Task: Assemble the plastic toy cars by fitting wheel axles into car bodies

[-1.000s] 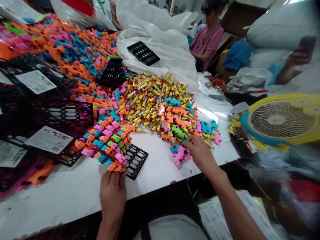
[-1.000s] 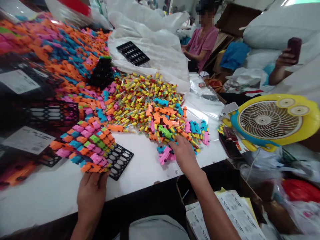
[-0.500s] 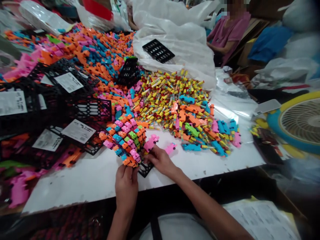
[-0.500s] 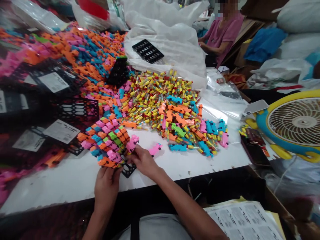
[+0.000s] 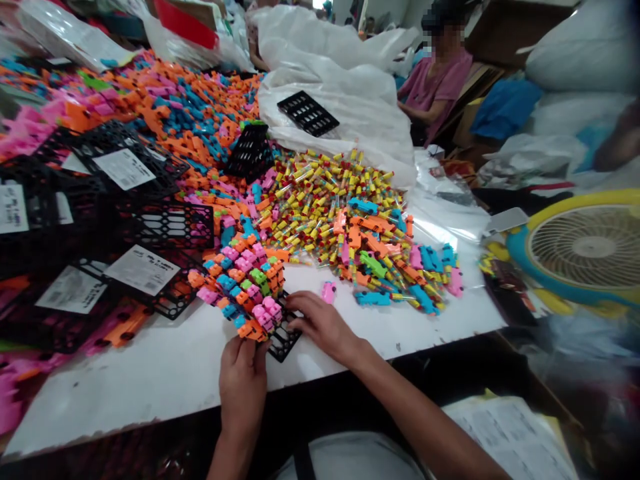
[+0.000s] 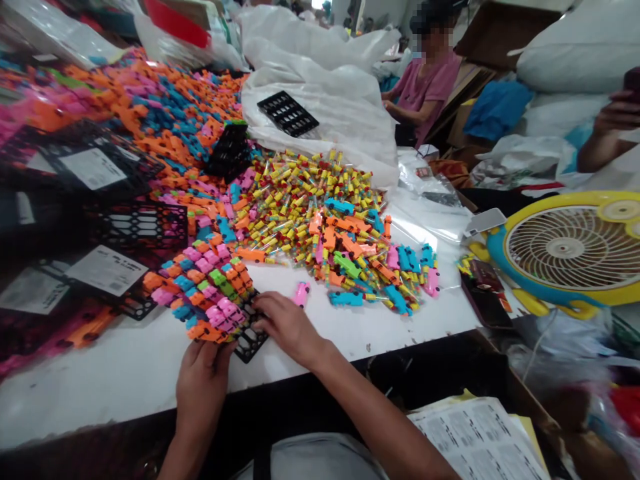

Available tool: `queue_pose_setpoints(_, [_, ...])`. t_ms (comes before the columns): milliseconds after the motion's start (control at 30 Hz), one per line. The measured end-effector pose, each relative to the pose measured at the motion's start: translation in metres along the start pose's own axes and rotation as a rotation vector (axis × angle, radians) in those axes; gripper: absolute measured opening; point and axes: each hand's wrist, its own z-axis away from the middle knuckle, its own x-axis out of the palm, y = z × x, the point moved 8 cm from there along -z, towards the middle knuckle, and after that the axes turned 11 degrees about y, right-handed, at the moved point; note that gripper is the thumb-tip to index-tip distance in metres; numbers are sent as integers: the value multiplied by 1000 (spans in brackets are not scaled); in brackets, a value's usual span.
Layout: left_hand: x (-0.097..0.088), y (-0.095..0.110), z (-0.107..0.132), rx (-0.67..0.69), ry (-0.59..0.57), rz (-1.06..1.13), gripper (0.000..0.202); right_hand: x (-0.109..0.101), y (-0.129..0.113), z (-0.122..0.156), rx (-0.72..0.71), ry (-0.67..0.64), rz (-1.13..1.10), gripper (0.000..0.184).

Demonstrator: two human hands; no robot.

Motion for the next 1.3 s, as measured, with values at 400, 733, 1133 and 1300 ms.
queue_pose_setpoints(400, [-1,-5,-3,-47,-32,-14,24,-153,71,73,332,171,863,8])
queue_pose_setpoints(733, [-9,-1,2,15,-14,-31,27,-13,10,29,637,-53,-556,27])
queue_pose_setpoints(1133, [-8,-3,4,-7,-5,8,26,34,22,-1,342,-118,-132,8])
queue_pose_setpoints(1300, [-7,-6,1,14,14,13,25,43,5,-7,111,-212,107,4])
